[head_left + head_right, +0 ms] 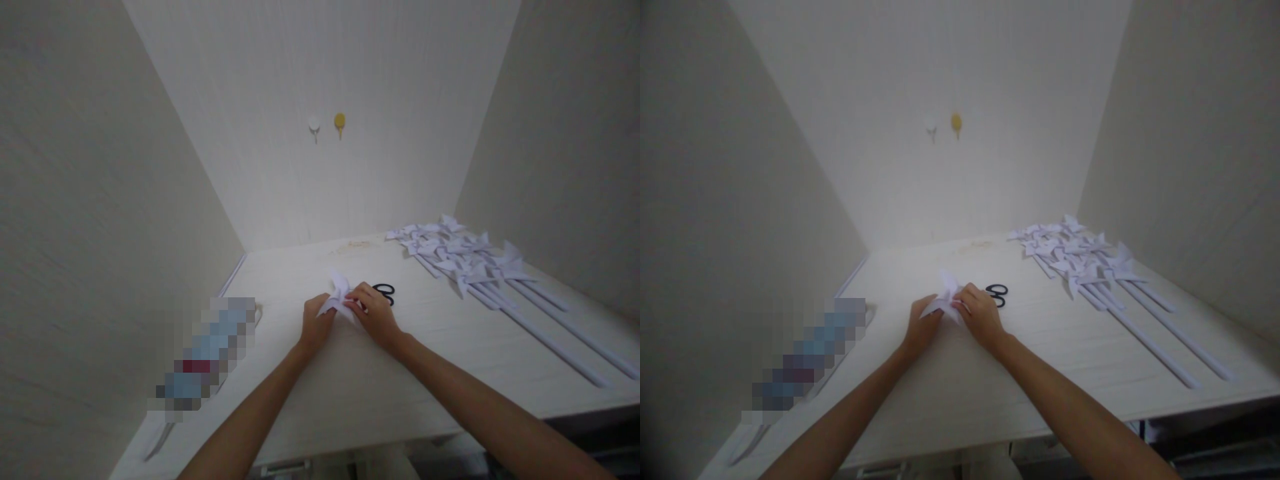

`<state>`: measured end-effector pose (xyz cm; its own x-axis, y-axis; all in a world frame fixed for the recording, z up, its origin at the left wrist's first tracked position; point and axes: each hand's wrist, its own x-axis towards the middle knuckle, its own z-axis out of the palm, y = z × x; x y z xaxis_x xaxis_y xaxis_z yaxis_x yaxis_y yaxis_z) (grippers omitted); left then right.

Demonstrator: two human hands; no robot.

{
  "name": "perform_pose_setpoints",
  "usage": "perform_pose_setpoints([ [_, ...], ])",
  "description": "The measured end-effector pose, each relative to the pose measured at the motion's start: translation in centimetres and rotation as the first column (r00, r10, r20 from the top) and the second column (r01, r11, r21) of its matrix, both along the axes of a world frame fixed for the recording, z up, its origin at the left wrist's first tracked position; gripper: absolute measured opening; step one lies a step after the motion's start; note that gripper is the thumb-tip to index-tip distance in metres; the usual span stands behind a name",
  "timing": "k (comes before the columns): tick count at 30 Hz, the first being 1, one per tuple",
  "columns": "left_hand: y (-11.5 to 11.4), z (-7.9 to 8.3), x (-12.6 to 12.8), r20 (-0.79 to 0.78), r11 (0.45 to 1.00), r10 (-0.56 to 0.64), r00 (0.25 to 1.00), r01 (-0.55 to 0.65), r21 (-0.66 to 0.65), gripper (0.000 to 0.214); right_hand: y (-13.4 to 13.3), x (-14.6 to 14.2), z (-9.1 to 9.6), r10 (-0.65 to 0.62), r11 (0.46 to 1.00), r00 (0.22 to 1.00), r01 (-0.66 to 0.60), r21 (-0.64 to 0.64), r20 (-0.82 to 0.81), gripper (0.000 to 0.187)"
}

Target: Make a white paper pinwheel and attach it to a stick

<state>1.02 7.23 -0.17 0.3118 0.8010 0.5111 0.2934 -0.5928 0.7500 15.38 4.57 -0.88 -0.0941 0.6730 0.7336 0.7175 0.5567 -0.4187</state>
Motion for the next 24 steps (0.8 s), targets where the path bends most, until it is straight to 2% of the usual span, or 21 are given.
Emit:
perform_pose_setpoints([
  [5,0.03,0.03,0.07,-0.087,0.997,-0.038,0.995,0.043,0.065,0.033,0.27,-0.03,-0.14,-0.042,0.999,0.995,0.039,0.03,0.095,0.014],
  [12,-0.11,0.04,-0.03,-0.092,0.997,-0.043,0.995,0.049,0.061,0.031,0.3,-0.19,0.02,-0.055,0.998,0.989,0.054,0.008,0.136,0.017],
  [18,0.07,-0.17,-0.16,-0.075,0.994,-0.111,0.991,0.11,-0.015,0.031,0.46,-0.15,-0.12,0.047,0.998,0.998,-0.045,-0.044,0.04,0.017],
  [21,0.06,-0.1,-0.27,-0.048,0.989,-0.138,0.989,0.136,-0.05,0.031,0.39,-0.21,0.03,0.09,0.996,0.994,-0.091,-0.024,-0.057,0.014],
  [24,0.01,0.44,-0.26,0.004,0.994,-0.107,0.994,0.107,-0.039,0.024,0.29,-0.05,0.46,0.039,0.999,0.972,-0.031,0.036,-0.233,0.012],
])
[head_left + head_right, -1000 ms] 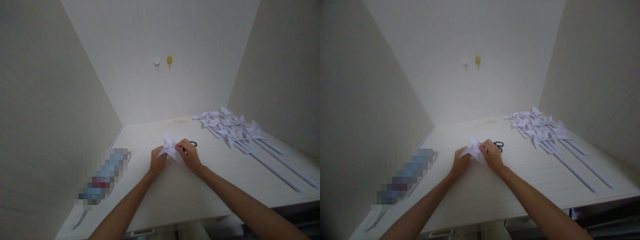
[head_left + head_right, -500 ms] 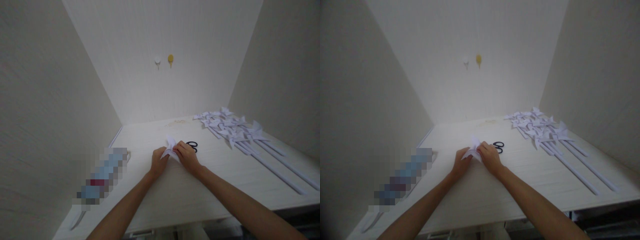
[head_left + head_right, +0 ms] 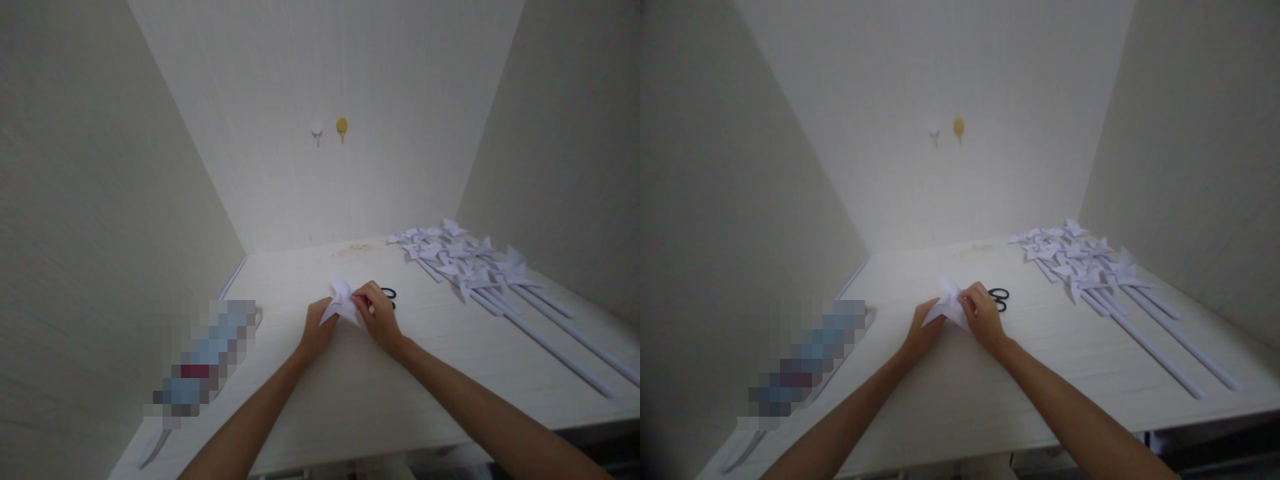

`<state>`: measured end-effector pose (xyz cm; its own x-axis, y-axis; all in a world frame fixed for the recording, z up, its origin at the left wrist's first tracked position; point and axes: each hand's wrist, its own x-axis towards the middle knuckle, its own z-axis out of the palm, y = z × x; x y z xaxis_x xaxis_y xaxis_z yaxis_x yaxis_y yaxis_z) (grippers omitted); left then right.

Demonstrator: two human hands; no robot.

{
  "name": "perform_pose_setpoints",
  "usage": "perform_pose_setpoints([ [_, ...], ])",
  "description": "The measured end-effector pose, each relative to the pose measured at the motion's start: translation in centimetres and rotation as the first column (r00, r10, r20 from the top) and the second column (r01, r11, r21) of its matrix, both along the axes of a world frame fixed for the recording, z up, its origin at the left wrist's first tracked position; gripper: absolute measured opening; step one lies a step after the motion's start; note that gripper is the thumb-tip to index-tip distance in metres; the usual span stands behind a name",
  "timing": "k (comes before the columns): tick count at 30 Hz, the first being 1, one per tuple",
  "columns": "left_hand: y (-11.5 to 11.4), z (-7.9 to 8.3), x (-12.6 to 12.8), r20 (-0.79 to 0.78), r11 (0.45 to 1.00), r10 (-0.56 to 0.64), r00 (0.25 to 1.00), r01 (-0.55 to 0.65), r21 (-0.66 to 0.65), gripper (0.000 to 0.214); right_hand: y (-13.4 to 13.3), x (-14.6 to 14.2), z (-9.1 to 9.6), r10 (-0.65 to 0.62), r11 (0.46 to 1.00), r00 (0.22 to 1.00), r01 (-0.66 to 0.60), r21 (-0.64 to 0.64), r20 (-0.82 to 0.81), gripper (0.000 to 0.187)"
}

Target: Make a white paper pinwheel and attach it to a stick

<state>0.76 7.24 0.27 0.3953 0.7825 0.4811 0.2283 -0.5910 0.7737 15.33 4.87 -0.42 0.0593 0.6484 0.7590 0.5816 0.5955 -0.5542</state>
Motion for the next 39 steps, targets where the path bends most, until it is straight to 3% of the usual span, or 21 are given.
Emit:
perform_pose_setpoints([
  [3,0.1,0.7,0.2,0.058,0.991,0.129,0.99,-0.127,-0.037,0.016,0.2,0.6,0.3,-0.118,0.993,0.973,0.122,0.008,-0.201,0.012],
  [8,0.7,1.0,0.0,0.121,0.915,0.38,0.917,-0.353,-0.196,0.009,1.3,2.0,-0.2,-0.219,0.975,0.87,0.215,-0.061,-0.441,0.013],
  [17,1.2,0.4,-0.6,0.168,0.891,0.453,0.876,-0.435,-0.132,0.007,1.9,2.2,-0.9,-0.202,0.979,0.853,0.172,-0.107,-0.481,0.012],
  [22,1.2,0.4,-0.7,0.212,0.89,0.456,0.864,-0.444,-0.107,0.011,2.1,2.2,-1.1,-0.188,0.982,0.855,0.15,-0.117,-0.483,0.013],
  [25,1.2,0.2,-0.6,0.223,0.863,0.503,0.835,-0.474,-0.174,0.011,2.0,2.2,-1.1,-0.18,0.983,0.859,0.136,-0.126,-0.479,0.013],
  [32,1.4,0.2,-0.2,0.247,0.86,0.483,0.84,-0.402,-0.315,0.01,1.9,2.1,-0.9,-0.168,0.982,0.867,0.105,-0.159,-0.468,0.014],
  [39,1.6,-0.1,0.1,0.376,0.88,0.378,0.846,-0.201,-0.431,0.012,1.9,2.1,-1.0,-0.145,0.98,0.883,0.065,-0.189,-0.447,0.014],
])
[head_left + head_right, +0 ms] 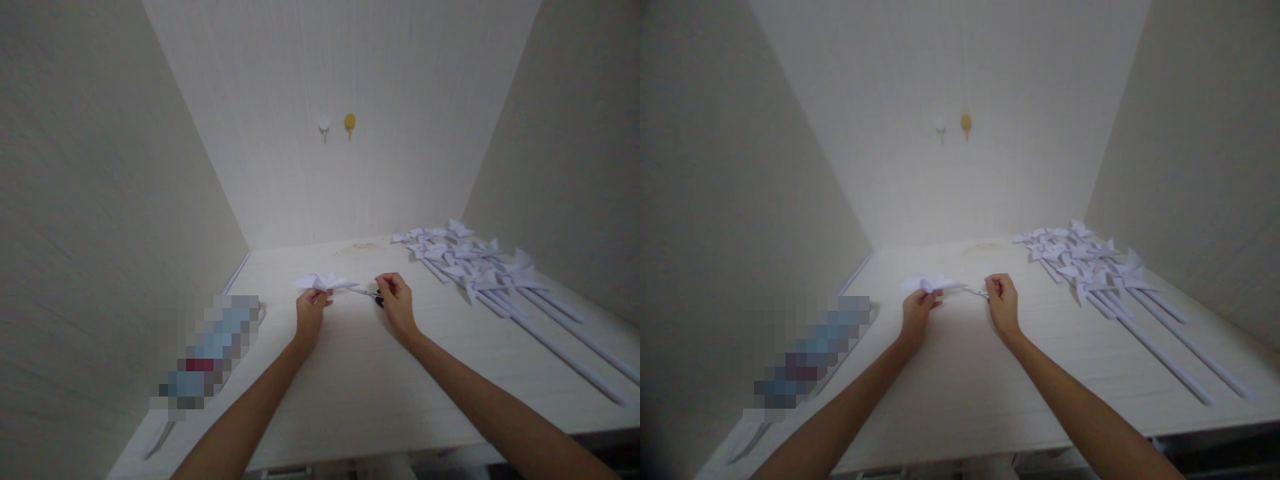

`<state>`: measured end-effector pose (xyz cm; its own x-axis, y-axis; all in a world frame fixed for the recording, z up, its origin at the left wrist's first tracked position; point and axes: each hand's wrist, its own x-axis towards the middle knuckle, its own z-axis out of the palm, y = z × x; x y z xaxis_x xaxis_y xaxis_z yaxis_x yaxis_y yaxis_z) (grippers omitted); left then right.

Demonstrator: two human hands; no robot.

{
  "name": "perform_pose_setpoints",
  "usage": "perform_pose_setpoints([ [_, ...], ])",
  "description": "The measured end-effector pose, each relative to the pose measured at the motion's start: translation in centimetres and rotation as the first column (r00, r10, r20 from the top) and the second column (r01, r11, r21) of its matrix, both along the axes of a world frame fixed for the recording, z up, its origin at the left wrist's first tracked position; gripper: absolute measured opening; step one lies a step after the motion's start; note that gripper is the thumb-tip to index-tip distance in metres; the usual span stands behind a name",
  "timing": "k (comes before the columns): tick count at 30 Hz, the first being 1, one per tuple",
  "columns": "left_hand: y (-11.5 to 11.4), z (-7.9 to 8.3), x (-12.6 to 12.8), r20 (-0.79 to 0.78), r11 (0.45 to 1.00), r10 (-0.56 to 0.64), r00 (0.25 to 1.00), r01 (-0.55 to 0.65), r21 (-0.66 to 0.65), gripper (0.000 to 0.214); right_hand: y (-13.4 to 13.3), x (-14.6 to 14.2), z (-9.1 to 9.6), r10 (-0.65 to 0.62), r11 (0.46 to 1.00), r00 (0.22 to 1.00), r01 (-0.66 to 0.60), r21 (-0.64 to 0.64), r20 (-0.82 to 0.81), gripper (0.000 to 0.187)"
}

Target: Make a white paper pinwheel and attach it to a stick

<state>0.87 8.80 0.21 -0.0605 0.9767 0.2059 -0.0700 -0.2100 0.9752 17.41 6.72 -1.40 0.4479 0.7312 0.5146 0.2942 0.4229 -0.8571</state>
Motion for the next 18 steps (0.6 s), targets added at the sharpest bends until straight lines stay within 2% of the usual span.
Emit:
perform_pose_setpoints([
  [6,-0.32,0.08,0.16,0.045,0.994,-0.107,0.993,0.107,-0.011,0.012,-0.21,-0.3,0.19,0.048,0.998,0.999,-0.049,-0.031,-0.021,0.015],
  [14,-0.38,-0.16,0.39,0.236,0.947,-0.266,0.935,0.299,-0.116,0.018,-0.19,-0.51,0.27,0.105,0.99,0.994,-0.109,-0.087,-0.041,0.016],
  [18,-0.39,-0.11,0.28,0.15,0.966,-0.212,0.966,0.231,-0.119,0.016,-0.18,-0.52,0.25,0.102,0.99,0.994,-0.105,-0.096,-0.038,0.016],
])
